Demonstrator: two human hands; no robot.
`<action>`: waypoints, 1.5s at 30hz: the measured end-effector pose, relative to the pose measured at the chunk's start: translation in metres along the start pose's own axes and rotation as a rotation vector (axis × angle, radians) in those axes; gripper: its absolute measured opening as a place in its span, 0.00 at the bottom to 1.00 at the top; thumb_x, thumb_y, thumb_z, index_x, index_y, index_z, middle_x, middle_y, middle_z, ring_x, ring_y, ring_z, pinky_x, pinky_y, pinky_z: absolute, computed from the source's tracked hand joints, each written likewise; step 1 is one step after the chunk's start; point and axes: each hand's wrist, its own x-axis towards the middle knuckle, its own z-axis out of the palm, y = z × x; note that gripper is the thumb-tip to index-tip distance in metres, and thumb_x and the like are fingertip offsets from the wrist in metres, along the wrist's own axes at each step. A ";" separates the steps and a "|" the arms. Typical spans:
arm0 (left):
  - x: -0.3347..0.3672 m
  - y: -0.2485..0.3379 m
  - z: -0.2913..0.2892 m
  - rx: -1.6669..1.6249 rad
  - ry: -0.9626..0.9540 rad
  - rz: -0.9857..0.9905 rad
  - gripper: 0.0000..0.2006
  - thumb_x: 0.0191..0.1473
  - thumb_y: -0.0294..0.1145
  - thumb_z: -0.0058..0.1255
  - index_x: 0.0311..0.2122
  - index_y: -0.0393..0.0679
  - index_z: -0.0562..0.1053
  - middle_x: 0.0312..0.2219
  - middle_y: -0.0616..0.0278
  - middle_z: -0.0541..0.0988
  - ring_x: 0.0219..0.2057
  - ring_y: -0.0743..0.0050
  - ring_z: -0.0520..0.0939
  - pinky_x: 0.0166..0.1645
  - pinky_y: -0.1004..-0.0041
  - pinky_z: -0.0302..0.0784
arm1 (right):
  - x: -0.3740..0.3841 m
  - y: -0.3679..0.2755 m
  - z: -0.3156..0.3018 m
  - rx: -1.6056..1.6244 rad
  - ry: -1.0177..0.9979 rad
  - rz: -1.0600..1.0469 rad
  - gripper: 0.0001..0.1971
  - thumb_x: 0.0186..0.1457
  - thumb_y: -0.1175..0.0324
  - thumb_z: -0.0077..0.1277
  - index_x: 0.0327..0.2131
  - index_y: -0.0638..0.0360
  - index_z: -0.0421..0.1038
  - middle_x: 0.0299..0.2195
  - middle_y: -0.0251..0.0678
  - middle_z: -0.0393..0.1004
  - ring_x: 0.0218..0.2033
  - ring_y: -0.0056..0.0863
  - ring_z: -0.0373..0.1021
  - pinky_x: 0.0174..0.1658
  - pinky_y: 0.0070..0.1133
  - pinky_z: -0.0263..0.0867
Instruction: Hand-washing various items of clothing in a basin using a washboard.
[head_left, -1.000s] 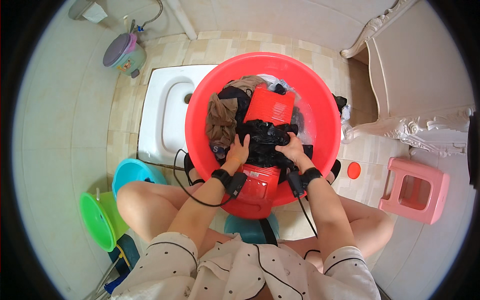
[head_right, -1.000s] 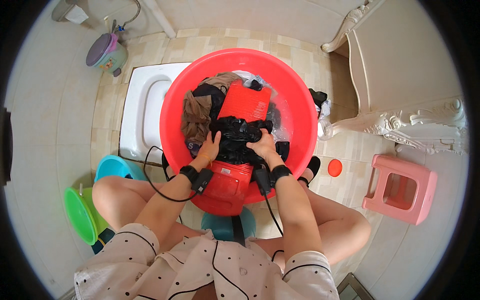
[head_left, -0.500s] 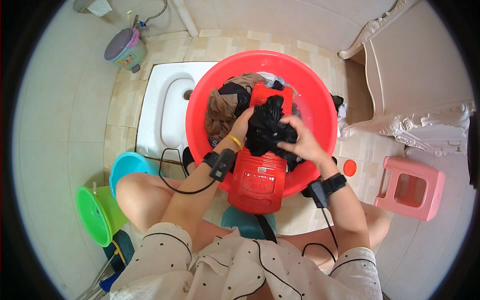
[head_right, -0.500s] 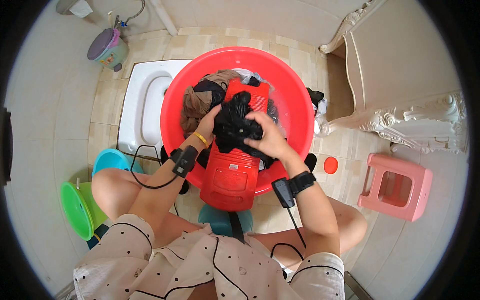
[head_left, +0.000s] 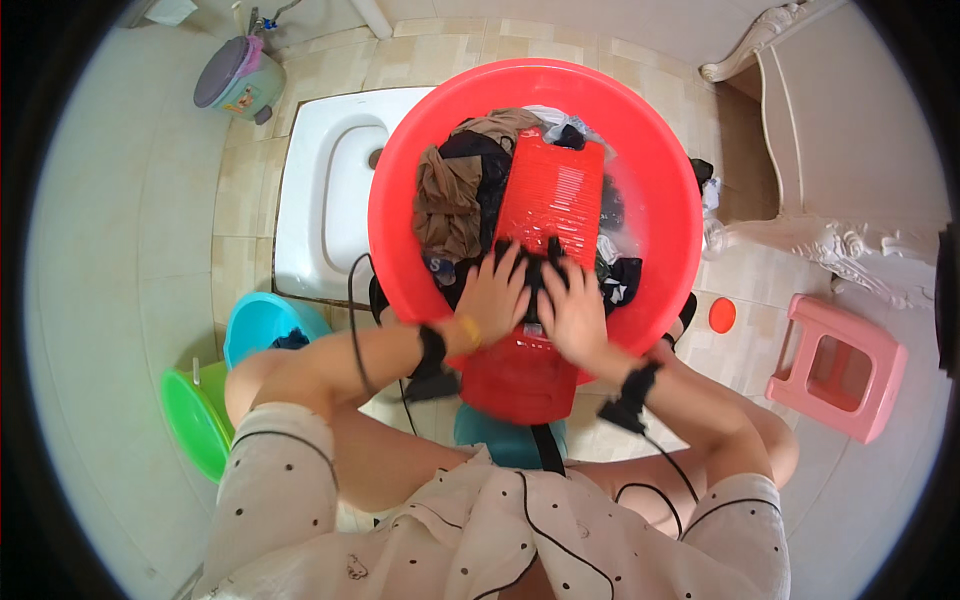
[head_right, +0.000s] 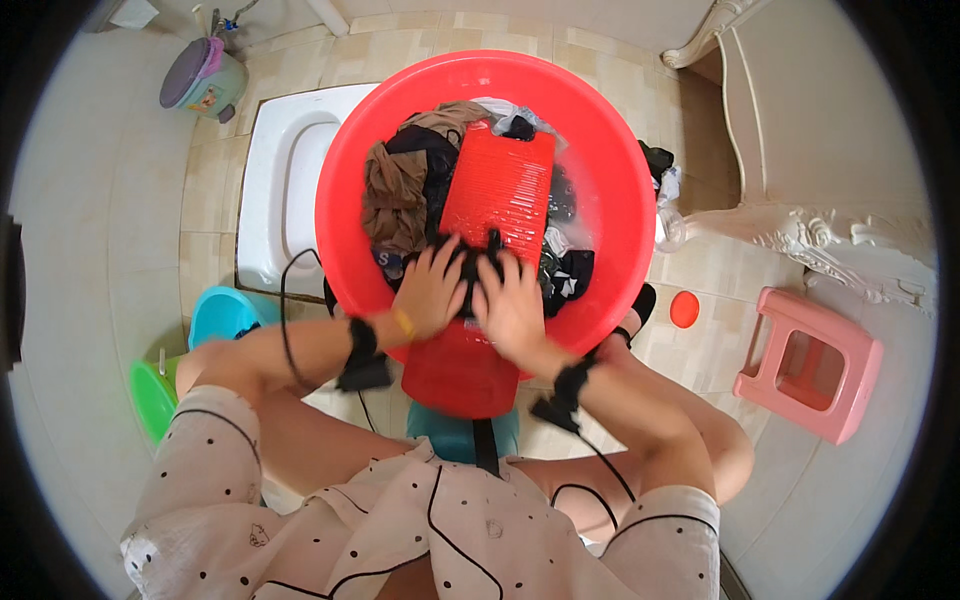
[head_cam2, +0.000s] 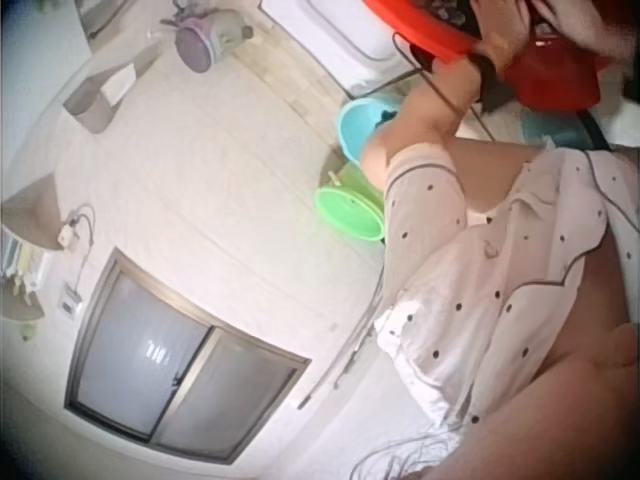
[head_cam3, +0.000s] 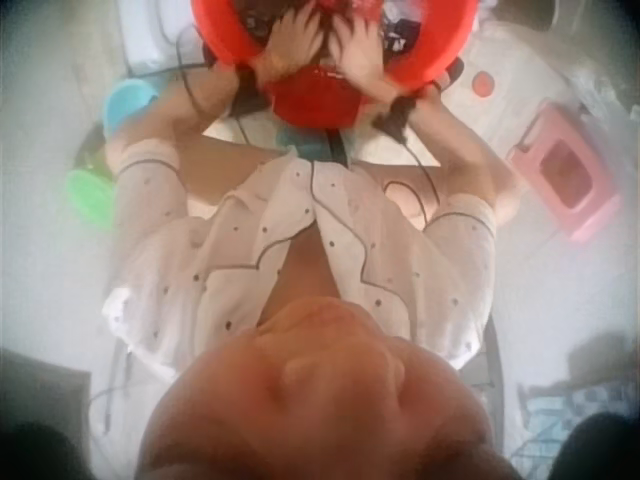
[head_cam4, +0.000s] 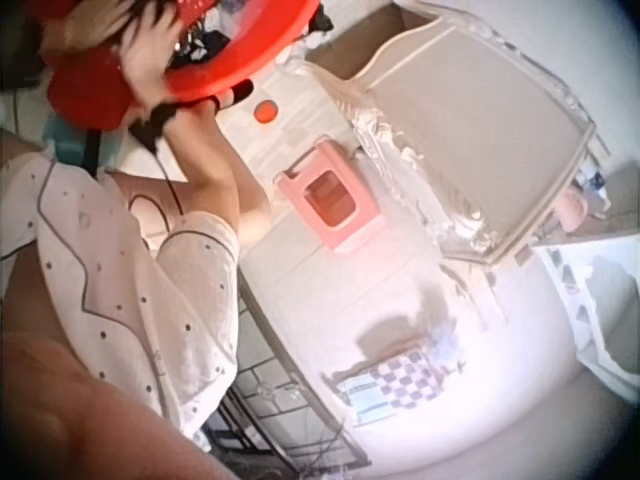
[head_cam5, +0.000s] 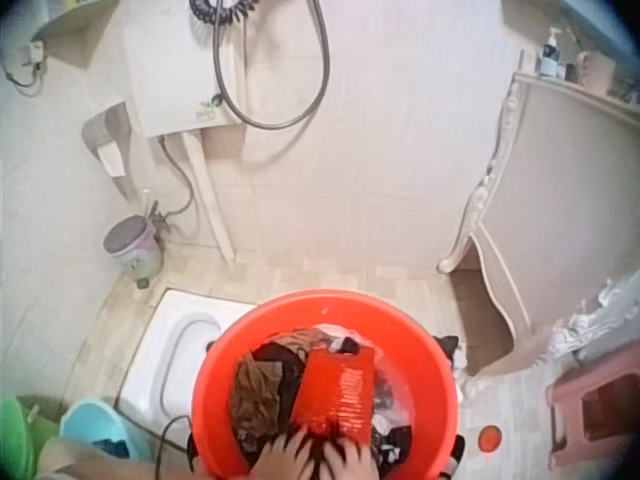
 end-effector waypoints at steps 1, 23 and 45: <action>-0.022 0.004 -0.005 0.060 -0.020 0.048 0.29 0.54 0.43 0.48 0.56 0.34 0.65 0.59 0.48 0.61 0.52 0.41 0.66 0.50 0.49 0.65 | -0.018 -0.011 -0.003 -0.091 0.058 -0.116 0.23 0.49 0.63 0.54 0.51 0.52 0.69 0.52 0.46 0.62 0.48 0.50 0.61 0.46 0.40 0.63; 0.129 -0.038 0.036 0.058 -0.096 -0.080 0.13 0.60 0.42 0.44 0.36 0.42 0.68 0.35 0.54 0.73 0.37 0.54 0.78 0.34 0.62 0.78 | 0.118 0.069 0.029 -0.217 -0.143 0.259 0.13 0.60 0.62 0.47 0.43 0.61 0.69 0.37 0.48 0.70 0.40 0.46 0.68 0.43 0.36 0.67; 0.029 -0.008 0.010 0.024 -0.144 -0.002 0.21 0.50 0.40 0.50 0.49 0.45 0.68 0.41 0.50 0.71 0.42 0.48 0.75 0.41 0.54 0.77 | 0.018 0.019 0.036 -0.255 0.014 0.027 0.19 0.51 0.55 0.54 0.45 0.51 0.72 0.45 0.41 0.70 0.48 0.45 0.65 0.45 0.39 0.67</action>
